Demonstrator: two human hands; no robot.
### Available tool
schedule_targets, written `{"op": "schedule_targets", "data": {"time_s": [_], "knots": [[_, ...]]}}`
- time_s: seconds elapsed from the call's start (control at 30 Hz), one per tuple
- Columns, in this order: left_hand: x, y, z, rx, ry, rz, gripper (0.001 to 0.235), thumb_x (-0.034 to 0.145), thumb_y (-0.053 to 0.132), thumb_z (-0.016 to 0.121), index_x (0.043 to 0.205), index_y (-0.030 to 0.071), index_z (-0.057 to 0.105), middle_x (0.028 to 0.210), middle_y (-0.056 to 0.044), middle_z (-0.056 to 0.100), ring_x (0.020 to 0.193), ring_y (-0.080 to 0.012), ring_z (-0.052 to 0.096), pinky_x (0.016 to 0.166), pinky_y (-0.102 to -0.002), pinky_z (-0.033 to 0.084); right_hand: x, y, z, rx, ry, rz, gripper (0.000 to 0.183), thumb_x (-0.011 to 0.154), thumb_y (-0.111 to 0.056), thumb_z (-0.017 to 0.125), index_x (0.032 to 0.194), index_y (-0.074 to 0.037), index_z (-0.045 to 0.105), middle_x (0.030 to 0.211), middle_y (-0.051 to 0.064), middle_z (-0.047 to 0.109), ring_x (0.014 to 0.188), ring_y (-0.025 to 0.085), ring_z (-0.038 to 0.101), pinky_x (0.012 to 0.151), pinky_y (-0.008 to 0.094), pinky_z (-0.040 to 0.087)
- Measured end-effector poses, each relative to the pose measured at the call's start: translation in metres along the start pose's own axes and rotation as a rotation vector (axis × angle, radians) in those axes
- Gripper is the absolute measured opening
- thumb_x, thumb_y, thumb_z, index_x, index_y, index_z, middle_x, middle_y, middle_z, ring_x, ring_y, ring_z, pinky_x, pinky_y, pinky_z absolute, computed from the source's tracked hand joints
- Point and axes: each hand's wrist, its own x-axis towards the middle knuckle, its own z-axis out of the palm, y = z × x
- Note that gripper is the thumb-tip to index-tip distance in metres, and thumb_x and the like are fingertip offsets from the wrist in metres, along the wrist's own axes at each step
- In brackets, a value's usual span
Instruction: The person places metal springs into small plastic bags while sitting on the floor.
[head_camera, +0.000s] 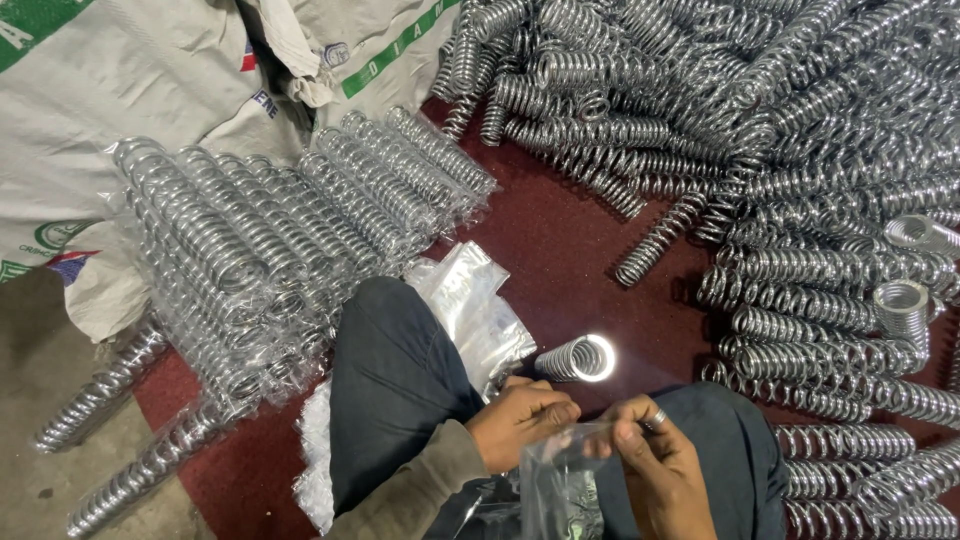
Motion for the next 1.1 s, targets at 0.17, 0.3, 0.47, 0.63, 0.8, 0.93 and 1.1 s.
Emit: {"op": "schedule_targets", "data": {"time_s": [0.17,0.3,0.47,0.63,0.8,0.93,1.1], "knots": [[-0.005,0.018,-0.012,-0.539,0.129,0.015,0.042,0.111,0.034,0.045,0.079,0.012,0.060,0.077,0.000,0.059,0.073,-0.0109,0.054,0.071,-0.027,0.046,0.002,0.010,0.006,-0.181,0.060,0.068,0.014,0.096,-0.009,0.069,0.084,-0.001,0.066,0.068,0.009,0.056,0.064,0.021,0.054,0.065,0.035,0.047],[0.003,0.006,-0.012,-0.832,0.207,-0.051,0.021,0.109,0.025,0.053,0.097,0.009,0.060,0.081,-0.003,0.062,0.072,-0.0126,0.061,0.074,-0.026,0.053,0.006,0.000,0.019,-0.182,0.019,-0.044,0.008,0.093,-0.004,0.068,0.088,0.002,0.071,0.079,0.010,0.063,0.073,0.021,0.060,0.070,0.034,0.049],[0.020,0.027,-0.014,-0.493,0.337,0.073,0.015,0.105,0.022,0.057,0.096,0.012,0.063,0.106,-0.003,0.054,0.078,-0.0100,0.060,0.080,-0.025,0.053,0.035,-0.041,0.021,-0.709,0.129,-0.090,0.009,0.092,-0.010,0.069,0.085,-0.007,0.073,0.085,0.004,0.068,0.076,0.015,0.064,0.069,0.029,0.053],[0.051,0.034,-0.018,-0.296,0.411,-0.022,0.016,0.106,0.014,0.054,0.090,0.012,0.056,0.108,-0.006,0.057,0.065,-0.0113,0.058,0.068,-0.026,0.053,0.080,-0.022,0.002,-0.805,0.191,0.014,0.011,0.097,-0.011,0.062,0.088,-0.009,0.067,0.083,0.004,0.063,0.073,0.015,0.056,0.066,0.030,0.046],[0.097,-0.040,-0.012,-0.402,0.272,-0.406,0.029,0.107,0.030,0.050,0.106,0.004,0.063,0.085,-0.008,0.064,0.066,-0.0157,0.071,0.051,-0.024,0.055,0.112,0.039,-0.048,-0.480,0.250,0.131,0.024,0.094,-0.015,0.058,0.090,0.006,0.069,0.077,0.019,0.059,0.063,0.025,0.053,0.049,0.040,0.045],[0.087,-0.105,0.004,-0.345,0.263,-0.563,0.034,0.107,0.033,0.052,0.112,0.002,0.065,0.086,-0.012,0.068,0.067,-0.0193,0.075,0.049,-0.026,0.057,0.116,0.051,-0.027,-0.535,0.254,0.229,0.026,0.095,-0.013,0.055,0.094,0.009,0.067,0.077,0.023,0.059,0.058,0.026,0.052,0.047,0.039,0.043],[0.086,-0.192,0.034,0.050,0.363,-0.626,0.036,0.106,0.035,0.054,0.100,0.002,0.067,0.099,-0.019,0.071,0.098,-0.0380,0.072,0.079,-0.042,0.059,0.113,0.092,-0.055,-0.689,0.238,0.310,0.024,0.089,-0.015,0.061,0.101,0.004,0.070,0.082,0.022,0.066,0.060,0.030,0.063,0.051,0.043,0.050]]}}
